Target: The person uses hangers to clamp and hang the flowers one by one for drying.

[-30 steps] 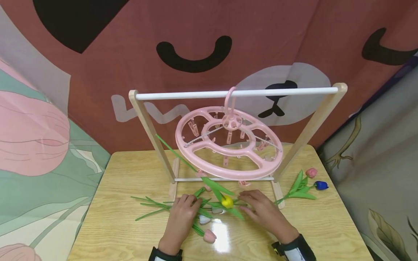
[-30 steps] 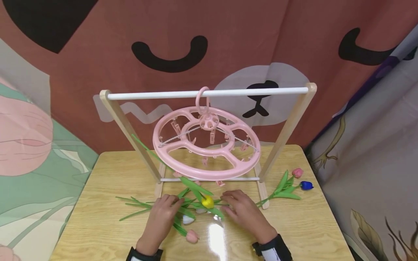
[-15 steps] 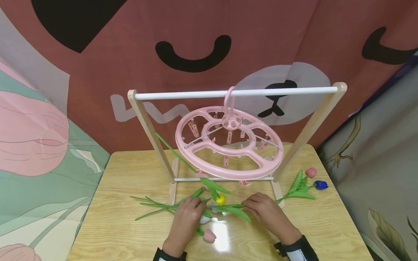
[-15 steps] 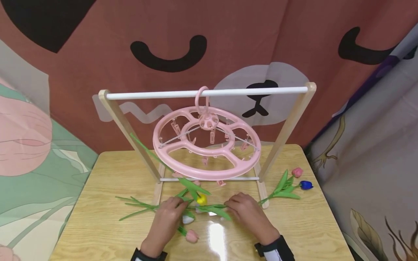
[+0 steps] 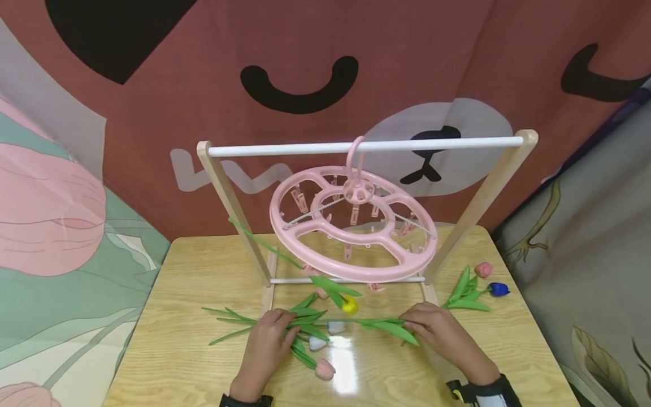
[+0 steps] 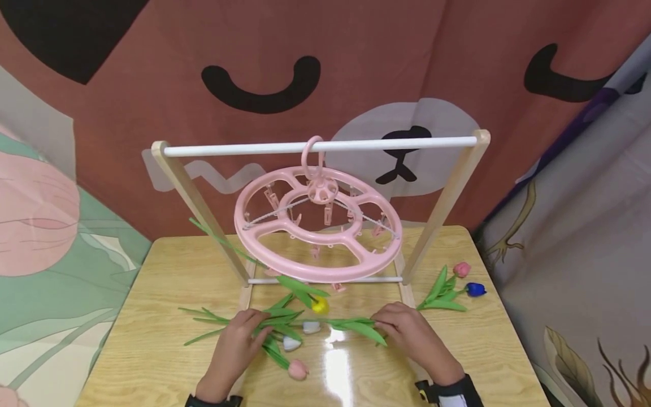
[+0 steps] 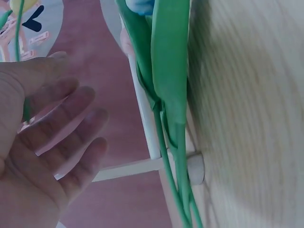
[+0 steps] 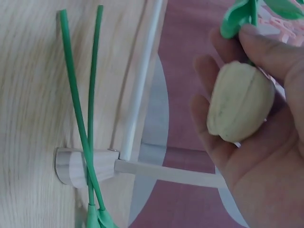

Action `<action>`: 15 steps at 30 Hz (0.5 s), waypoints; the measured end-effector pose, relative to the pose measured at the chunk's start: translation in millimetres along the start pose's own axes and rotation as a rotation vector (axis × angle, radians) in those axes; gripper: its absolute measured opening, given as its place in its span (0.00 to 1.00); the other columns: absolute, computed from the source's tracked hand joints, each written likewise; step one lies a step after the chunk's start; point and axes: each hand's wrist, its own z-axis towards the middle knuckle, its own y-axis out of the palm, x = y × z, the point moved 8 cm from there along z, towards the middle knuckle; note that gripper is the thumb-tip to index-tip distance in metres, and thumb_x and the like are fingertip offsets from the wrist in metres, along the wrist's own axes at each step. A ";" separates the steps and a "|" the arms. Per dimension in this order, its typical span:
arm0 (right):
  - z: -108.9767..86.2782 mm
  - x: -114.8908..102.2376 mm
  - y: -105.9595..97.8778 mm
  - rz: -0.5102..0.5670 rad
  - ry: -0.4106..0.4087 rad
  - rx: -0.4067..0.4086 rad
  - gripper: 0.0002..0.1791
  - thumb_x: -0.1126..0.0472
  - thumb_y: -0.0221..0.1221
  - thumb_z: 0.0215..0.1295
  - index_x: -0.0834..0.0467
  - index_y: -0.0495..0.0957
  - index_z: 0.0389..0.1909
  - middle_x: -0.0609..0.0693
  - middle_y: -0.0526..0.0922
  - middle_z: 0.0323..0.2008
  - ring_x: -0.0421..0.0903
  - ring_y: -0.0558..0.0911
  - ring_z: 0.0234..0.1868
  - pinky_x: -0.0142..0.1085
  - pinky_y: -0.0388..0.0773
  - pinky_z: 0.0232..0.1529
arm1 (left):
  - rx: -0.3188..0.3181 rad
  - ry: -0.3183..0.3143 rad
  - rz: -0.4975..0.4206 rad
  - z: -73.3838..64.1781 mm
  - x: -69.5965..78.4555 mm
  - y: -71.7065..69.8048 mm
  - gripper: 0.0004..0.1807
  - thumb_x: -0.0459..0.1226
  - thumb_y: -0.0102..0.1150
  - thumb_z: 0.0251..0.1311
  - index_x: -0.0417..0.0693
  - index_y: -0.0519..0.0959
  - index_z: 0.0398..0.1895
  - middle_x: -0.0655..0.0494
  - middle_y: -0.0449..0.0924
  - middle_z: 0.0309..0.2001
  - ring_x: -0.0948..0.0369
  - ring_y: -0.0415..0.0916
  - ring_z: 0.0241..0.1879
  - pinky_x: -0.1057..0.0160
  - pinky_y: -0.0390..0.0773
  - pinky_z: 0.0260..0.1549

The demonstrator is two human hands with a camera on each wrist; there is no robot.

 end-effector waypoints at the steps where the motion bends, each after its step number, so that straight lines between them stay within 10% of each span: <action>1: -0.5 1.0 -0.8 0.024 -0.002 -0.010 0.12 0.66 0.70 0.62 0.44 0.89 0.40 0.34 0.88 0.38 0.35 0.85 0.40 0.29 0.85 0.38 | -0.006 -0.012 -0.018 -0.4 -0.9 0.6 0.18 0.36 0.82 0.48 0.46 0.88 0.43 0.55 0.87 0.41 0.58 0.84 0.42 0.57 0.88 0.41; 15: -1.0 0.9 -4.2 0.214 -0.049 -0.118 0.12 0.68 0.66 0.66 0.47 0.88 0.44 0.38 0.88 0.39 0.34 0.85 0.41 0.28 0.84 0.36 | -0.004 -0.185 -0.396 -5.2 -23.5 3.3 0.14 0.32 0.77 0.54 0.44 0.87 0.45 0.53 0.88 0.42 0.62 0.85 0.40 0.63 0.88 0.41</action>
